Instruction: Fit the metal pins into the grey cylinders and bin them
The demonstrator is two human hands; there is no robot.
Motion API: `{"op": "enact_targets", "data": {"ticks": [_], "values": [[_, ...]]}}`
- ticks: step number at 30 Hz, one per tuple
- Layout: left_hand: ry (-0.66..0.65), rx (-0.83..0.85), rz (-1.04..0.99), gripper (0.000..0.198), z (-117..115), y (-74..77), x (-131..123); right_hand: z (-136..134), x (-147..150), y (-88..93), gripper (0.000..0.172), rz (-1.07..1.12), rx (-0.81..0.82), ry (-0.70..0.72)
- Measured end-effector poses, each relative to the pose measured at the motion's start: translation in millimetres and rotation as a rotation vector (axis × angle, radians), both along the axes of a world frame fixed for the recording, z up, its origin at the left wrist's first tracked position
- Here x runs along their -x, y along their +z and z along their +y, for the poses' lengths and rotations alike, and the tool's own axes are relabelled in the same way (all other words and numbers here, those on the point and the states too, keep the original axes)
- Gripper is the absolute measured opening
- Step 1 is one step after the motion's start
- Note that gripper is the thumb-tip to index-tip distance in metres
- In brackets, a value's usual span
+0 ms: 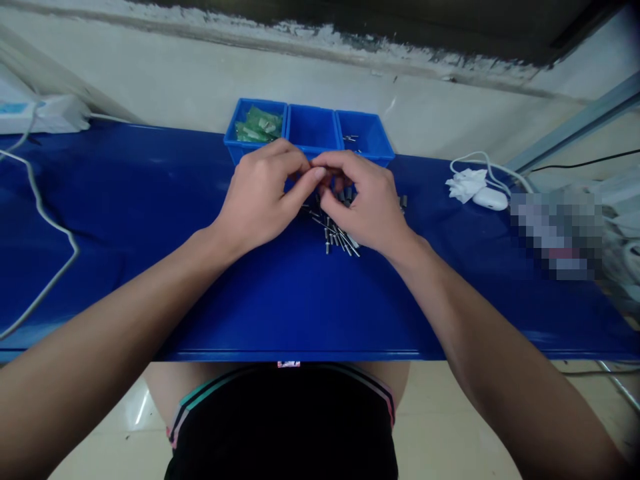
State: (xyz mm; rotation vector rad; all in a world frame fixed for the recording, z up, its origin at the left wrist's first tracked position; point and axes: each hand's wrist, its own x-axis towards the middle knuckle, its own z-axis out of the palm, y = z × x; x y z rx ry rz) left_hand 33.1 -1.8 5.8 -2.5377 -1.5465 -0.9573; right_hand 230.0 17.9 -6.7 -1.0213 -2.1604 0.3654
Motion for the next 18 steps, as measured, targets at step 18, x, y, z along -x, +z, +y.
{"op": "enact_targets", "data": {"ticks": [18], "values": [[-0.247,0.190,0.203,0.033,5.3,-10.6,9.8,73.6,-81.2,5.0,0.041,0.694,0.580,-0.371]]}}
